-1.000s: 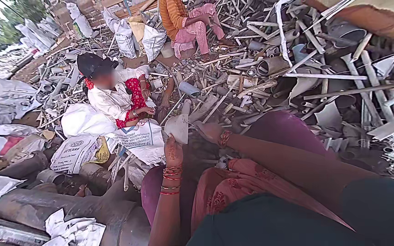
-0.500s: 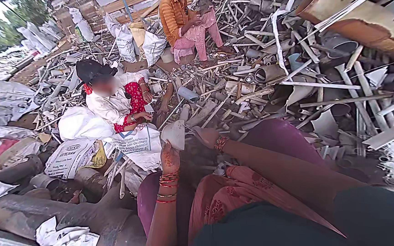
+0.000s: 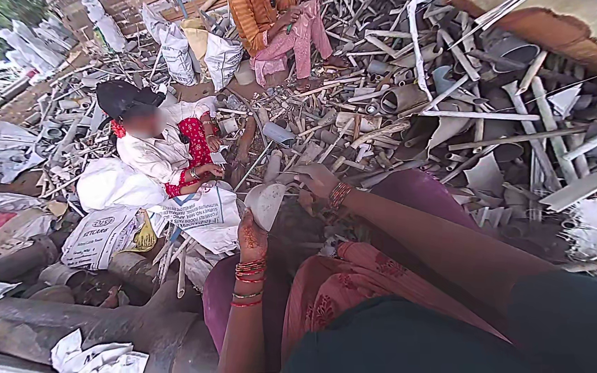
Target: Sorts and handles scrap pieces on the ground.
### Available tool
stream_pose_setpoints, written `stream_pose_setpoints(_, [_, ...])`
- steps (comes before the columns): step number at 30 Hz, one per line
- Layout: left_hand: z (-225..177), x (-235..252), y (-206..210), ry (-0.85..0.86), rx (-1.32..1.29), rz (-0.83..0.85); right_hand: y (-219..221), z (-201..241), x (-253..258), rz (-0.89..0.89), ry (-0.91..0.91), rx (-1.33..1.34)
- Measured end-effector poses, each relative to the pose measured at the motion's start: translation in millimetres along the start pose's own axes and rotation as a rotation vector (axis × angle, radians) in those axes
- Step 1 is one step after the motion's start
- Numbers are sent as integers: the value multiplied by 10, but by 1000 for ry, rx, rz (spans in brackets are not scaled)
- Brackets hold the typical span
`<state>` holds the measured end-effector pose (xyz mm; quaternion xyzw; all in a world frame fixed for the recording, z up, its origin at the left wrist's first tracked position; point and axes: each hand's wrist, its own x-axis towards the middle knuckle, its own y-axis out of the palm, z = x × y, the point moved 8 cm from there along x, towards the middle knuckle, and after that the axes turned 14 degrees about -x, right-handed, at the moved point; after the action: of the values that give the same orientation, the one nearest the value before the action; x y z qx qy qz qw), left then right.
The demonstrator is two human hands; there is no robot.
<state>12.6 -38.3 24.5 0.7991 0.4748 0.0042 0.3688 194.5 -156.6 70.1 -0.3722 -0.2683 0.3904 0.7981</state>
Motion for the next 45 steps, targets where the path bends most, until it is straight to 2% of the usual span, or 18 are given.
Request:
stream_pose_setpoints(6, [46, 51, -137, -37, 104, -120, 108, 93, -52, 183, -13, -153])
stream_pose_setpoints(10, [11, 26, -169, -14, 127, -165, 274, 150, -77, 248, -111, -213])
stream_pose_setpoints(20, [46, 84, -267, -18, 177, -225, 329, 270, -134, 207, -180, -193])
stream_pose_setpoints(24, [52, 91, -253, -11, 152, -244, 313, 420, -206, 211, -245, -340])
stream_pose_setpoints(31, [100, 140, -308, -14, 158, -212, 304, 398, -226, 190, -153, -385])
stream_pose_setpoints(36, [107, 146, -302, -25, 117, -221, 370, 505, -300, 235, -196, -397])
stream_pose_setpoints(42, [101, 175, -334, -42, 98, -226, 315, 431, -244, 147, -152, -393])
stream_pose_setpoints(45, [84, 178, -339, -33, 110, -222, 379, 455, -276, 193, -171, -400])
